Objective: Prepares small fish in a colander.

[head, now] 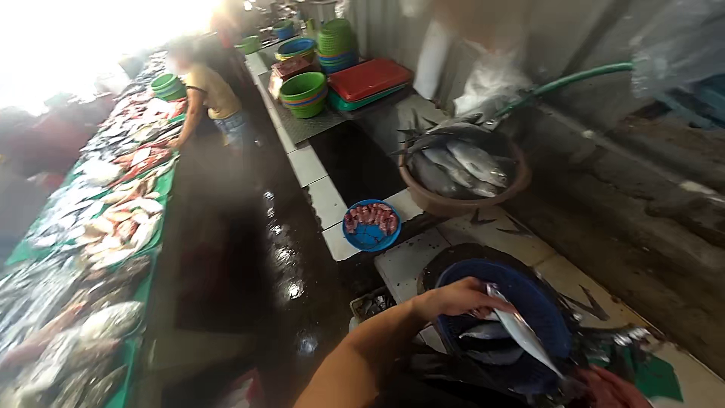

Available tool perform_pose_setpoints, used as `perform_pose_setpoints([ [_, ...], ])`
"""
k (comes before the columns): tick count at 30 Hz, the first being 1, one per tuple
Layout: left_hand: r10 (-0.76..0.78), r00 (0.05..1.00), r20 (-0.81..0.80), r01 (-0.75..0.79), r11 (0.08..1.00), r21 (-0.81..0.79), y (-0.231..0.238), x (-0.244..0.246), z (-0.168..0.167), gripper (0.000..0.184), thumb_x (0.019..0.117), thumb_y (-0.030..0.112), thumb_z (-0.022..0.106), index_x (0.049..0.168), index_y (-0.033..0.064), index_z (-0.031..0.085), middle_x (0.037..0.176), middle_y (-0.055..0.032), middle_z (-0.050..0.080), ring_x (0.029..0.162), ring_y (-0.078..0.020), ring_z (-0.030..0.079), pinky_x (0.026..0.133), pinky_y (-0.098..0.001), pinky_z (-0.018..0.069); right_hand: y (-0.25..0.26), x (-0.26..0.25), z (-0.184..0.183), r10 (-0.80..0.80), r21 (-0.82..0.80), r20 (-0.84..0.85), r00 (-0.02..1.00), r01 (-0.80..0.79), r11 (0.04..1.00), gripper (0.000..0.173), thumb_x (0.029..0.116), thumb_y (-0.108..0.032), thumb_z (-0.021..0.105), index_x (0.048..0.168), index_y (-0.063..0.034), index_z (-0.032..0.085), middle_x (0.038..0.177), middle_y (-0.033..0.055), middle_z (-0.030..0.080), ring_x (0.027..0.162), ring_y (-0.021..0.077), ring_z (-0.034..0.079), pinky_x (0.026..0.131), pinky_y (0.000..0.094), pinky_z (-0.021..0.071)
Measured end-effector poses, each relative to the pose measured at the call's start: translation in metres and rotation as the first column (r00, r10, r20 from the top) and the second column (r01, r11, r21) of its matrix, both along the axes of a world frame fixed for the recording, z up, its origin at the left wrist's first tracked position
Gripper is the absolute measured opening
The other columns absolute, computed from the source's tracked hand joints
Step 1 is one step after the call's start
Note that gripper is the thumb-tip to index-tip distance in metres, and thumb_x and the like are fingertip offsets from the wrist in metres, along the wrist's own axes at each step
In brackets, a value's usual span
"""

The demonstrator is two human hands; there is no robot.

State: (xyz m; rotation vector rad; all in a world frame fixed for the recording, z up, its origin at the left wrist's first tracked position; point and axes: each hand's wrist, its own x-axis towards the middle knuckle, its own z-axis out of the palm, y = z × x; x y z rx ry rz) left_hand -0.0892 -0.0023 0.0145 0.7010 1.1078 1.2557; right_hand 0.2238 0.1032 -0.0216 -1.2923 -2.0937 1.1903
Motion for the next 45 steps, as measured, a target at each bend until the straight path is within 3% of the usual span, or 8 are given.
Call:
perform_pose_setpoints([
  [3,0.067,0.962,0.264,-0.060,0.998,-0.037,0.008,0.017,-0.007,0.038,0.1124,0.035,0.036,0.119,0.0058,0.060,0.094,-0.0040,0.069,0.081,-0.0137,0.068,0.073,-0.0331,0.0589,-0.001,-0.022,0.006,-0.058,0.031,-0.152,0.987,0.063,0.997,0.035,0.1059,-0.020,0.056,0.128,0.0064,0.062,0.110,0.0201,0.073,0.089,0.0231,0.074,0.082,0.0420,0.0637],
  [6,0.056,0.955,0.292,-0.036,0.997,-0.072,0.007,0.045,-0.016,0.056,0.1133,0.043,0.021,0.123,0.0013,0.056,0.097,-0.0127,0.071,0.076,-0.0226,0.070,0.068,-0.0382,0.0621,-0.011,-0.047,0.017,-0.061,0.085,-0.241,0.969,0.084,0.993,0.029,0.1035,-0.021,0.058,0.121,0.0000,0.069,0.105,0.0119,0.075,0.089,0.0170,0.074,0.081,0.0380,0.0655],
  [10,-0.114,0.990,-0.086,0.109,0.992,-0.058,0.003,0.072,-0.025,0.037,0.1120,0.030,0.040,0.132,0.0032,0.055,0.086,-0.0044,0.063,0.064,-0.0115,0.059,0.059,-0.0289,0.0540,-0.017,-0.067,0.028,0.002,-0.069,-0.205,0.979,-0.017,0.998,0.027,0.1042,-0.023,0.058,0.118,-0.0045,0.072,0.100,0.0067,0.074,0.082,0.0120,0.070,0.075,0.0338,0.0612],
  [16,-0.138,0.634,-0.761,0.302,0.950,0.078,0.005,0.073,-0.023,0.042,0.1071,0.027,0.052,0.134,-0.0045,0.060,0.127,-0.0194,0.068,0.122,-0.0251,0.065,0.110,-0.0423,0.0501,-0.019,-0.069,0.021,-0.065,-0.297,-0.264,0.962,-0.017,0.955,0.021,0.0990,-0.017,0.064,0.112,-0.0051,0.075,0.100,0.0071,0.076,0.086,0.0141,0.071,0.079,0.0356,0.0604],
  [26,-0.221,0.460,-0.860,0.349,0.936,-0.054,0.002,0.083,-0.032,0.043,0.1070,0.033,0.051,0.129,-0.0021,0.061,0.111,-0.0187,0.071,0.104,-0.0290,0.072,0.096,-0.0454,0.0568,-0.021,-0.065,0.010,-0.124,-0.243,-0.056,0.991,0.107,0.964,0.014,0.0869,-0.011,0.067,0.096,-0.0114,0.078,0.092,0.0028,0.076,0.081,0.0125,0.070,0.076,0.0380,0.0590],
  [33,-0.242,0.659,-0.712,0.229,0.966,-0.116,0.002,0.088,-0.030,0.046,0.1081,0.041,0.048,0.104,-0.0004,0.067,0.077,-0.0082,0.064,0.070,-0.0189,0.065,0.072,-0.0398,0.0569,-0.031,-0.068,-0.008,-0.260,0.160,-0.085,0.962,0.270,0.949,0.031,0.0931,-0.030,0.071,0.118,-0.0128,0.075,0.082,0.0004,0.075,0.070,0.0095,0.069,0.070,0.0325,0.0601],
  [40,-0.254,0.658,-0.709,0.160,0.967,-0.198,0.002,0.090,-0.028,0.046,0.1102,0.038,0.040,0.103,0.0018,0.068,0.082,-0.0098,0.065,0.076,-0.0211,0.066,0.077,-0.0417,0.0563,-0.043,-0.070,-0.030,-0.113,0.586,-0.130,0.985,0.169,0.793,0.030,0.1002,-0.008,0.061,0.128,-0.0120,0.073,0.121,0.0154,0.070,0.107,0.0233,0.071,0.089,0.0386,0.0625],
  [45,-0.211,0.611,-0.763,0.145,0.977,-0.153,0.001,0.092,-0.024,0.045,0.1096,0.034,0.040,0.100,-0.0010,0.068,0.085,-0.0138,0.067,0.084,-0.0259,0.068,0.081,-0.0447,0.0555,-0.055,-0.083,-0.026,-0.049,0.504,-0.022,0.999,0.053,0.862,0.047,0.0983,0.000,0.051,0.141,-0.0135,0.064,0.134,0.0125,0.068,0.123,0.0287,0.065,0.105,0.0468,0.0536],
])
